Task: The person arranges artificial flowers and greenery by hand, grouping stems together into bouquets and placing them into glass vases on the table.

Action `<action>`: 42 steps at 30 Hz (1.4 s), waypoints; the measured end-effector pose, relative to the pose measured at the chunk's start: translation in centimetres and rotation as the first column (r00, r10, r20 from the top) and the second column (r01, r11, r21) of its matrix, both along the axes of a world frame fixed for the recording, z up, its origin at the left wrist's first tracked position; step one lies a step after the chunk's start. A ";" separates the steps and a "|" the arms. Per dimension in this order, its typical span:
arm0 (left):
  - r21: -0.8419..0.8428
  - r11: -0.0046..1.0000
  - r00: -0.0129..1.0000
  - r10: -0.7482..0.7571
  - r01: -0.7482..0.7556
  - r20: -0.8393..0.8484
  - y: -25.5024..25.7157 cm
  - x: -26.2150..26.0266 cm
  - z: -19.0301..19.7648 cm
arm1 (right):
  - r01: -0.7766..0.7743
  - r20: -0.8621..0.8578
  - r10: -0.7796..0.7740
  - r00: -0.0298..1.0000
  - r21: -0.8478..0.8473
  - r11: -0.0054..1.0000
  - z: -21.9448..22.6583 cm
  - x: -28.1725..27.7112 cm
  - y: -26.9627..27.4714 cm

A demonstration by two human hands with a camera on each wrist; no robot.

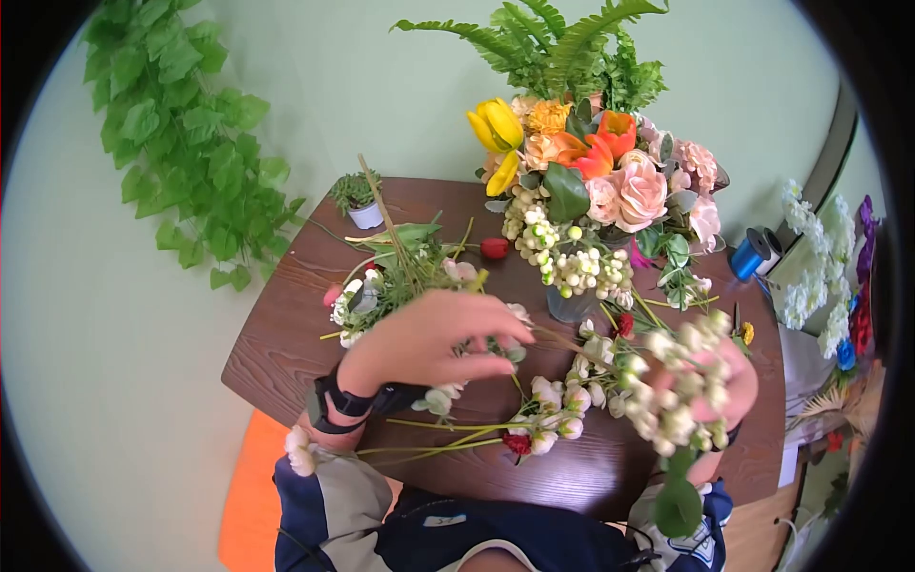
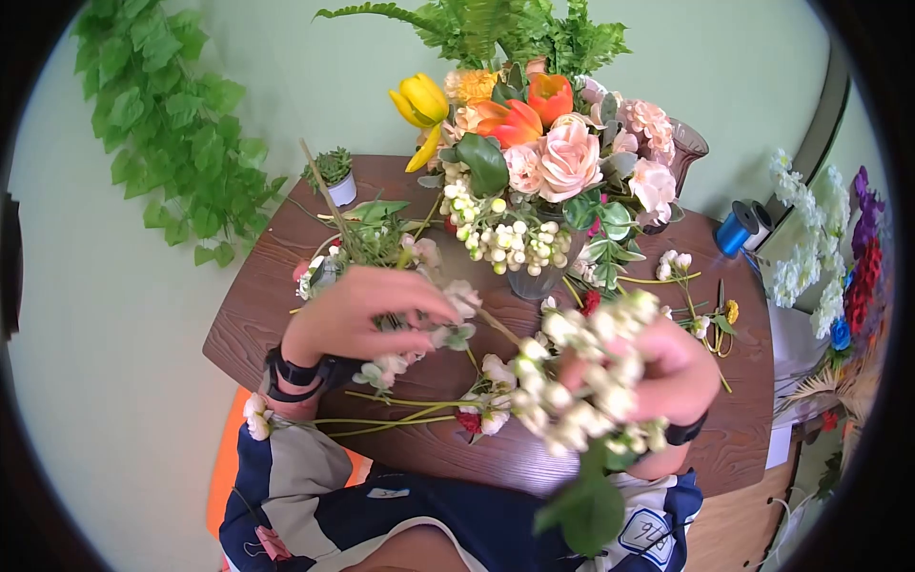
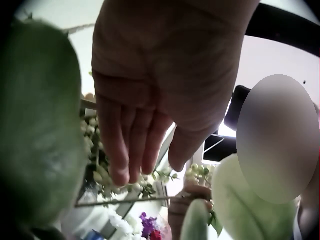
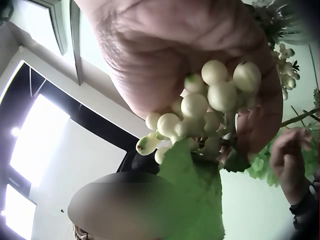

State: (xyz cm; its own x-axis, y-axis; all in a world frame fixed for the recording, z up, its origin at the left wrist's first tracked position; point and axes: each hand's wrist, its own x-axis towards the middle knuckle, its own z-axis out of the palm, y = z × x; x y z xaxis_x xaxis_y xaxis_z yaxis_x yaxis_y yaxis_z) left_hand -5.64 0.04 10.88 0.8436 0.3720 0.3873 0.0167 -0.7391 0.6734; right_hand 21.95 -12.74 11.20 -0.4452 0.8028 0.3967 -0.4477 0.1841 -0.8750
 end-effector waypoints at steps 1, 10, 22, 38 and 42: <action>0.045 0.996 0.996 -0.076 0.078 -0.036 -0.2 0.7 -0.5 | -0.093 -0.004 0.093 0.996 0.060 0.994 -0.2 1.0 -0.3; 0.330 0.916 0.908 0.080 -0.230 0.412 0.5 1.7 -3.5 | -0.421 0.180 0.383 0.906 0.303 0.855 -0.2 1.7 1.8; -0.068 0.995 0.987 -0.063 0.074 0.150 -0.1 2.2 -2.9 | 0.091 -0.183 -0.155 0.971 -0.317 0.944 0.6 -2.9 0.7; -0.423 0.902 0.993 -0.046 0.086 0.106 -3.5 4.1 -4.5 | 0.327 0.354 -0.374 0.857 0.187 0.926 -0.9 -4.1 3.3; -0.630 0.776 0.999 -0.031 0.020 -0.006 -2.6 4.6 -5.5 | 0.590 0.406 -0.494 0.769 -0.154 0.793 -9.5 -0.7 4.9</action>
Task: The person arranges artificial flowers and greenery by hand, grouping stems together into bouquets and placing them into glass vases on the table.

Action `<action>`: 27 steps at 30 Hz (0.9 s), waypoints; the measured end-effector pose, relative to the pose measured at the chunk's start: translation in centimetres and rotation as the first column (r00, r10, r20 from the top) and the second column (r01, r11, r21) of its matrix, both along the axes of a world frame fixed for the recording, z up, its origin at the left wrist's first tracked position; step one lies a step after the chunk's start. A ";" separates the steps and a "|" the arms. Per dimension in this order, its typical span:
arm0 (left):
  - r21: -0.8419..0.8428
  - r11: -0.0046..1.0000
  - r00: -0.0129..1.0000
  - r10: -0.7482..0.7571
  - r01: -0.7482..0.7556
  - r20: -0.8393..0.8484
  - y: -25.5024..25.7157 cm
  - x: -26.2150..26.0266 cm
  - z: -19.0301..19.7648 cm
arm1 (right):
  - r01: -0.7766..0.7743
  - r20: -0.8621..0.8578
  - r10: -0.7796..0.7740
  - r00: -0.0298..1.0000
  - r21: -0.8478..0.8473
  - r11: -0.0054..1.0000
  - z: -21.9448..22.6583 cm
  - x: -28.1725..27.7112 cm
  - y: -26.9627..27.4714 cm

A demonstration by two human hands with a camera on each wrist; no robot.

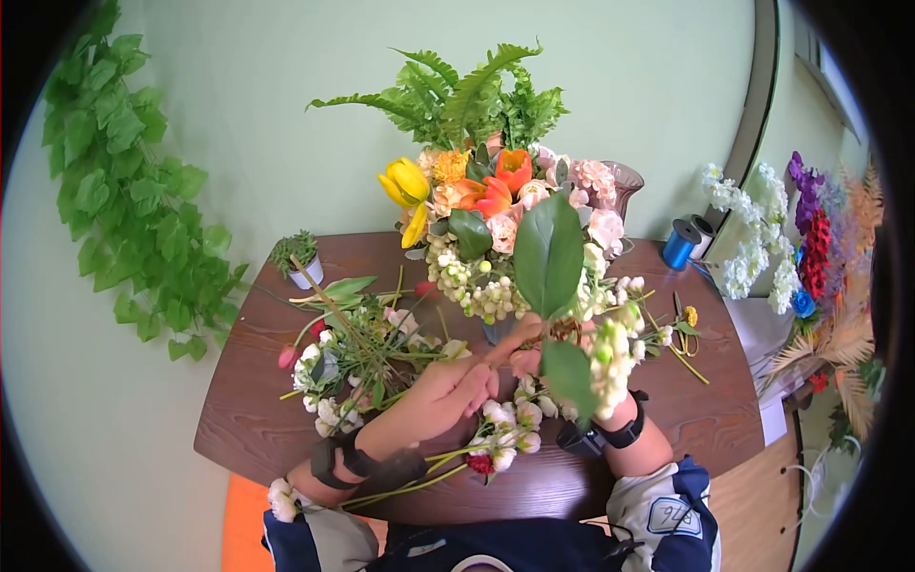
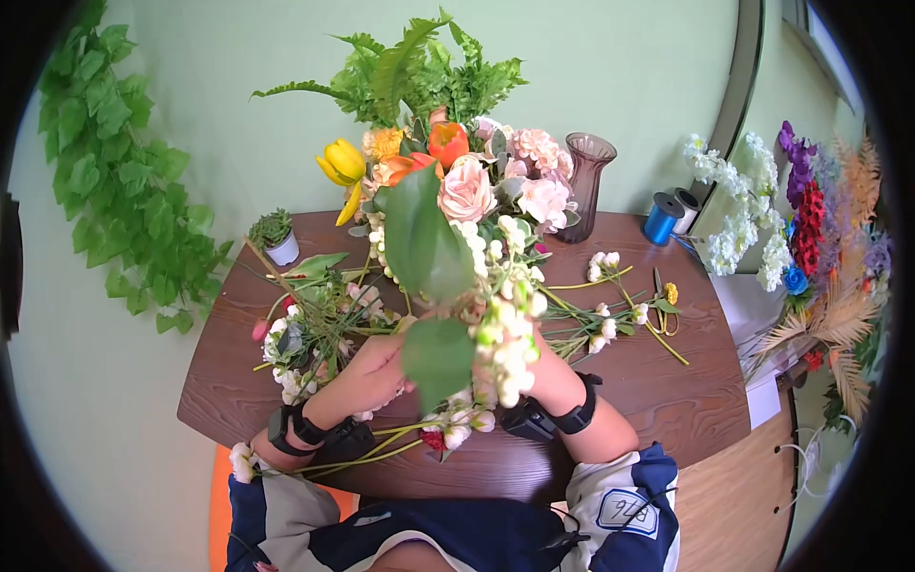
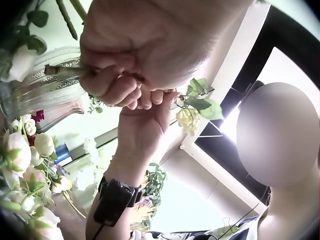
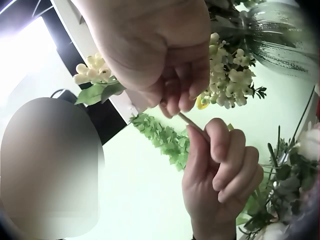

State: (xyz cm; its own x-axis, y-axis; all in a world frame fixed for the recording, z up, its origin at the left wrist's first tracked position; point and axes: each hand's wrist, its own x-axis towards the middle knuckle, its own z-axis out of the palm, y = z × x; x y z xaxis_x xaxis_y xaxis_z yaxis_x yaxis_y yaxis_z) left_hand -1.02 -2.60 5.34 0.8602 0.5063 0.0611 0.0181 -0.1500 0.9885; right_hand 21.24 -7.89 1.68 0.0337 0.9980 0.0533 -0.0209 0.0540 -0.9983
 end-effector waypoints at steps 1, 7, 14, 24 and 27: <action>0.000 1.000 1.000 -0.001 0.001 0.001 0.4 0.2 -0.4 | 0.001 0.001 -0.001 1.000 0.000 1.000 2.0 -1.0 -0.6; 0.223 0.959 0.977 0.144 -0.177 0.158 2.1 1.1 -1.4 | 0.263 -0.067 -0.404 0.912 0.852 0.453 12.0 -2.5 -6.1; 0.363 0.918 0.982 0.113 -0.161 0.149 2.1 1.2 -1.6 | 0.325 -0.067 -0.741 0.668 0.922 0.209 19.3 1.1 -1.9; 0.526 0.829 0.982 0.145 -0.187 0.121 1.8 1.5 -2.0 | 0.030 0.446 -0.573 0.687 0.771 0.636 22.5 3.0 4.1; 0.538 0.821 0.981 0.147 -0.190 0.123 2.0 1.5 -2.0 | -0.025 0.506 -0.494 0.707 0.716 0.697 23.1 2.9 5.3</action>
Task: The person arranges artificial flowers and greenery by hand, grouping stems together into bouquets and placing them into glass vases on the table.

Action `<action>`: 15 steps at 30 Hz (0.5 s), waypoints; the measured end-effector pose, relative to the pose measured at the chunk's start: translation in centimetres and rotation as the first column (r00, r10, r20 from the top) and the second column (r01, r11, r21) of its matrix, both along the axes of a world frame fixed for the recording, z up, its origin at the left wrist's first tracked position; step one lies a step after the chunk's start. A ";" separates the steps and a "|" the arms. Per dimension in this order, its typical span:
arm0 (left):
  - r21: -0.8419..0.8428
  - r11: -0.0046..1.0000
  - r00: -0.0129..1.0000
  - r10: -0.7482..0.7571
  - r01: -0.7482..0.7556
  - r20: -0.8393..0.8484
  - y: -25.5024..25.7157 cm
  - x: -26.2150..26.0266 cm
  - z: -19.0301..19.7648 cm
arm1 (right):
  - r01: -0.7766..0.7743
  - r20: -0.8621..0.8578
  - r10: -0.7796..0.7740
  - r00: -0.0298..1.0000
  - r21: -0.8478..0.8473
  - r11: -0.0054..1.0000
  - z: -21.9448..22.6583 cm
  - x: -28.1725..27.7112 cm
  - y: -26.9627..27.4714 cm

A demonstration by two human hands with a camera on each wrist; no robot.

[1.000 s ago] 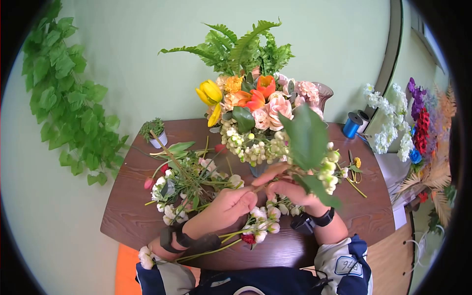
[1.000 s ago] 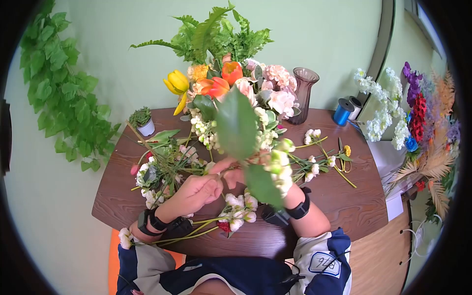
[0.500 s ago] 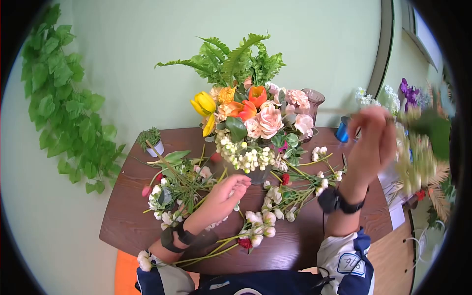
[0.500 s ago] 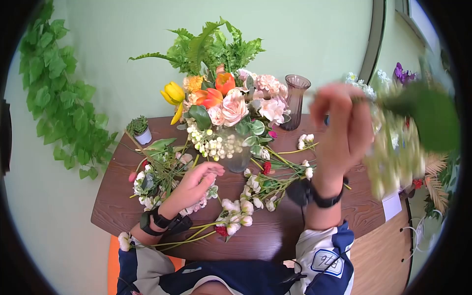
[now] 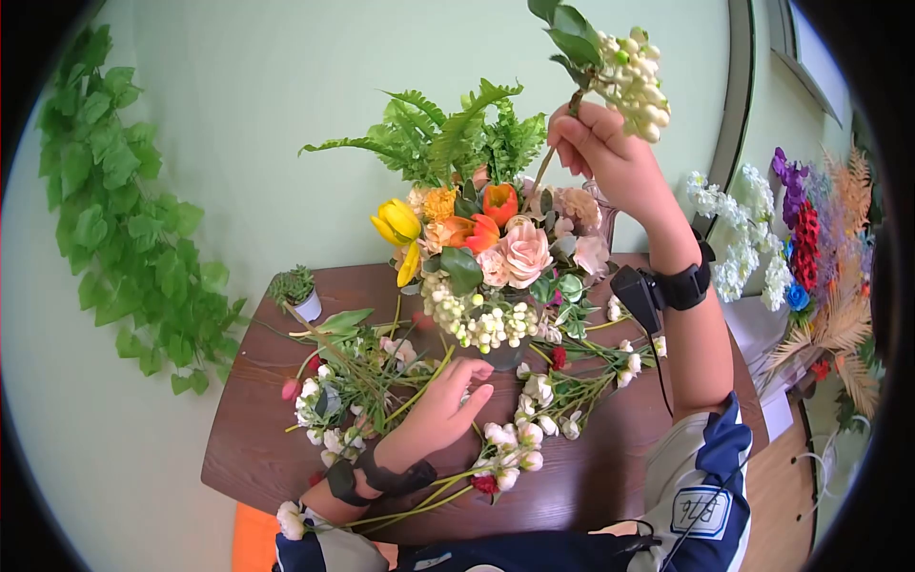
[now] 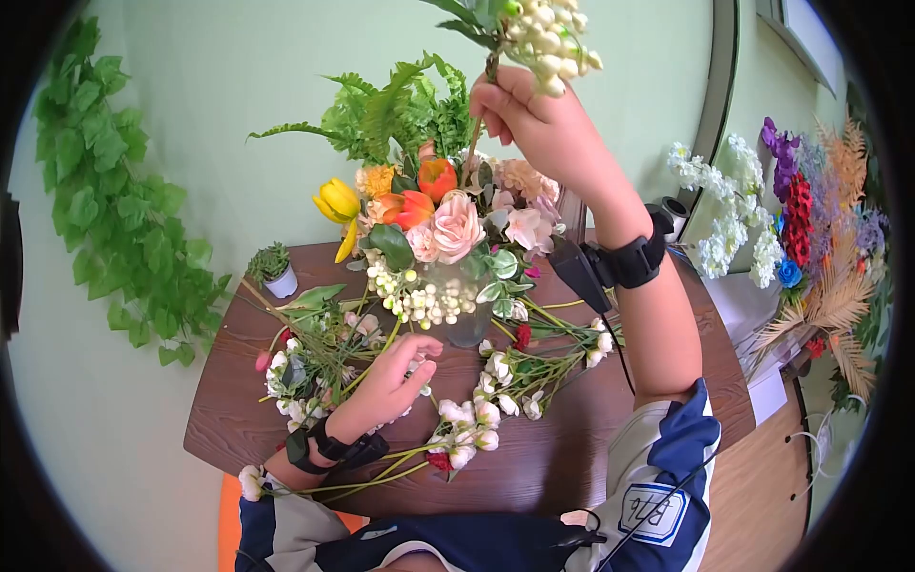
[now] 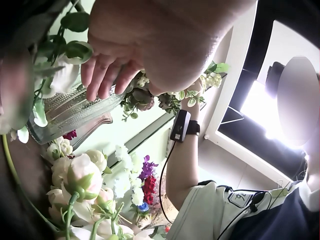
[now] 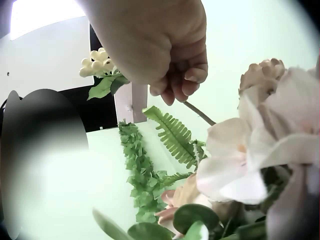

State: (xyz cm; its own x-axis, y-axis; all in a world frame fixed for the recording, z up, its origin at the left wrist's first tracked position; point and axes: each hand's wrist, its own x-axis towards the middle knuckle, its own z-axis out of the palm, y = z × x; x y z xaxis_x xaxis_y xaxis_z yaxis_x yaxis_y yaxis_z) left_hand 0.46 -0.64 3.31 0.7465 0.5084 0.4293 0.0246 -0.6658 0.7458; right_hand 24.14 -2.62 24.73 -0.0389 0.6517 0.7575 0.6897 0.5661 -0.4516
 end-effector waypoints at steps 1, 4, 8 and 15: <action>0.013 1.000 1.000 0.002 -0.002 -0.002 0.0 0.0 0.0 | 0.038 -0.025 -0.037 0.999 0.048 0.998 0.3 -0.4 0.0; 0.019 1.000 1.000 0.011 -0.011 -0.002 0.1 -0.1 0.1 | 0.004 0.041 -0.003 0.999 -0.022 1.000 1.5 -0.1 0.1; 0.024 1.000 1.000 0.008 -0.008 -0.006 0.0 -0.1 0.2 | 0.059 0.251 -0.008 0.968 -0.194 0.979 0.7 -0.4 1.2; 0.031 0.999 1.000 0.009 -0.009 -0.003 -0.1 -0.1 0.1 | 0.009 0.110 0.028 0.994 -0.323 0.946 -3.0 -1.1 1.4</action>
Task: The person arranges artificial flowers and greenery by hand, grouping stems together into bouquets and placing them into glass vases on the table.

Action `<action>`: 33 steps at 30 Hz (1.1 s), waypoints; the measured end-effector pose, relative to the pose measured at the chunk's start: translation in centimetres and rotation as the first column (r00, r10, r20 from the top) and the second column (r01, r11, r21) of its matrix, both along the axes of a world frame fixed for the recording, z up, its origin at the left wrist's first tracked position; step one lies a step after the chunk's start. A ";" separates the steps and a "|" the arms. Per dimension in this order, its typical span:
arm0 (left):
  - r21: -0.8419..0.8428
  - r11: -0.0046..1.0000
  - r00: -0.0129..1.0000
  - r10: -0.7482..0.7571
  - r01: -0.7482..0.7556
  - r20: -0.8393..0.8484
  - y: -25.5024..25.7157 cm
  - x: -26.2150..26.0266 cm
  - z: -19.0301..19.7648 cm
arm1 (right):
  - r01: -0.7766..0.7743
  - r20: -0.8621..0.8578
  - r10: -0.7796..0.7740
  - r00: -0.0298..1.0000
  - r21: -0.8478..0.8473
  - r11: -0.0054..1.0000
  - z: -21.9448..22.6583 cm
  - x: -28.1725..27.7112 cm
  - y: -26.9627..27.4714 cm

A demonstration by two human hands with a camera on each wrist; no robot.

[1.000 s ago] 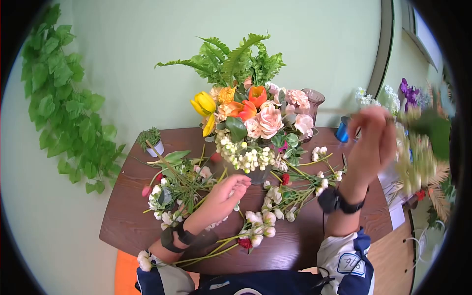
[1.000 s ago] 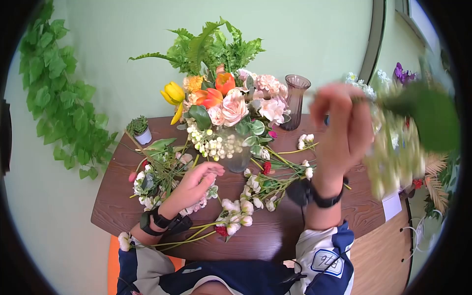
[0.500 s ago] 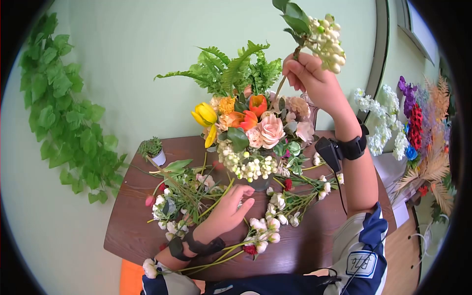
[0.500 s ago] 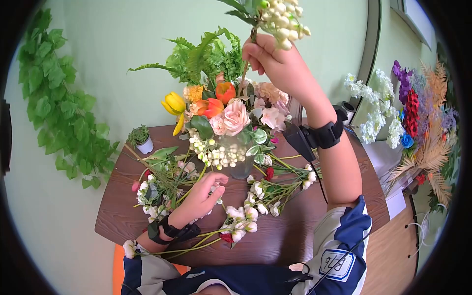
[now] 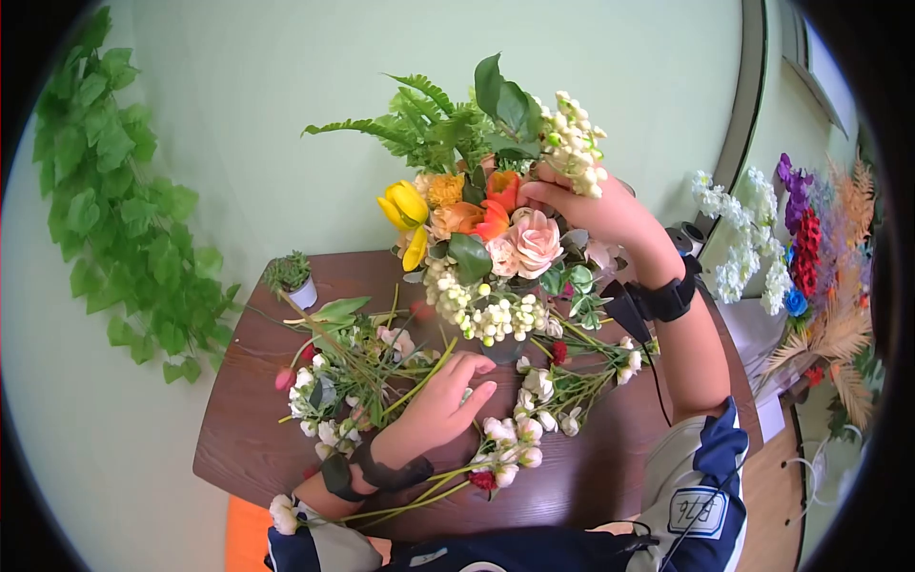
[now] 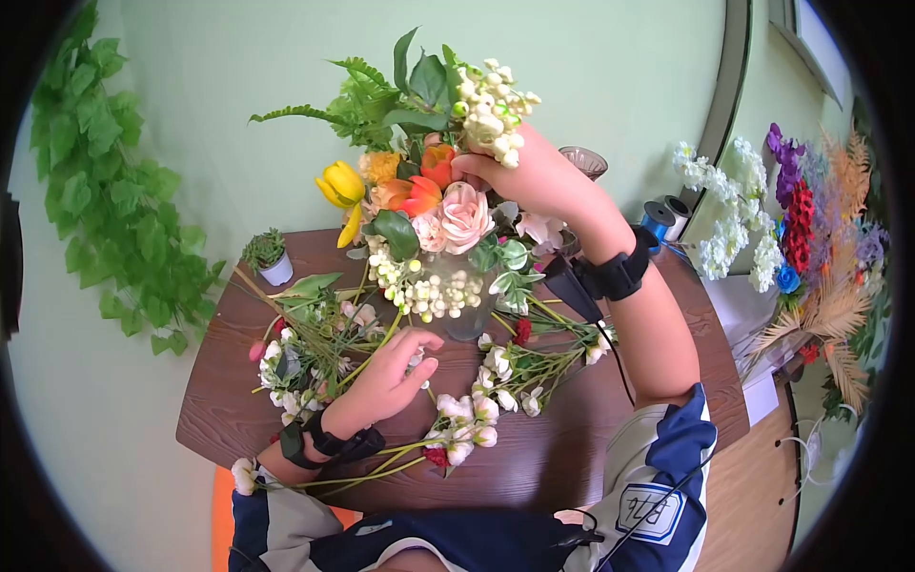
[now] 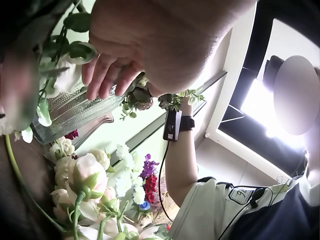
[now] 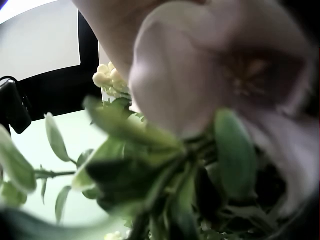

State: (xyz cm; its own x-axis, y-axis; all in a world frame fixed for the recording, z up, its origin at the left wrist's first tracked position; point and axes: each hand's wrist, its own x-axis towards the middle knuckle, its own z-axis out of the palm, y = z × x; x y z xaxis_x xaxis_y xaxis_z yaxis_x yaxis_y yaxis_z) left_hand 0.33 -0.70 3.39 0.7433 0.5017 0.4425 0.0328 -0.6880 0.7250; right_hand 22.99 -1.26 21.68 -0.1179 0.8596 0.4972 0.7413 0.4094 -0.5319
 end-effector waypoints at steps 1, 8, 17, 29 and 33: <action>-0.006 1.000 1.000 -0.005 0.005 0.005 0.0 0.0 0.0 | 0.032 0.024 -0.032 0.999 0.021 0.999 0.0 -0.1 -0.2; 0.069 0.998 1.000 -0.005 0.004 0.011 0.0 0.1 -0.3 | 0.059 0.105 -0.078 0.991 0.171 0.983 -0.8 -0.7 -0.5; 0.028 0.999 1.000 0.017 -0.018 0.025 0.3 0.0 -0.3 | 0.057 0.034 -0.055 0.998 -0.040 0.998 1.2 0.5 0.8; 0.000 1.000 1.000 0.023 -0.023 -0.001 0.4 -0.1 0.2 | 0.005 -0.191 -0.022 0.981 -0.086 0.996 -0.3 1.6 1.1; -0.040 0.999 0.999 0.019 -0.018 0.032 0.5 -0.2 0.5 | 0.045 -0.177 -0.053 0.983 -0.047 0.998 -1.0 1.7 0.5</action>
State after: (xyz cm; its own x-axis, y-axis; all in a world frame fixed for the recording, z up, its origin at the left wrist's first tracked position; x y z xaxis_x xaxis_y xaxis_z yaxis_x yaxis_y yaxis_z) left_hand 0.10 -0.18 3.93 0.7193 0.5333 0.4451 0.0218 -0.6578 0.7529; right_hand 24.66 -0.79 20.70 0.0122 0.8830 0.4692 0.6516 0.3489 -0.6736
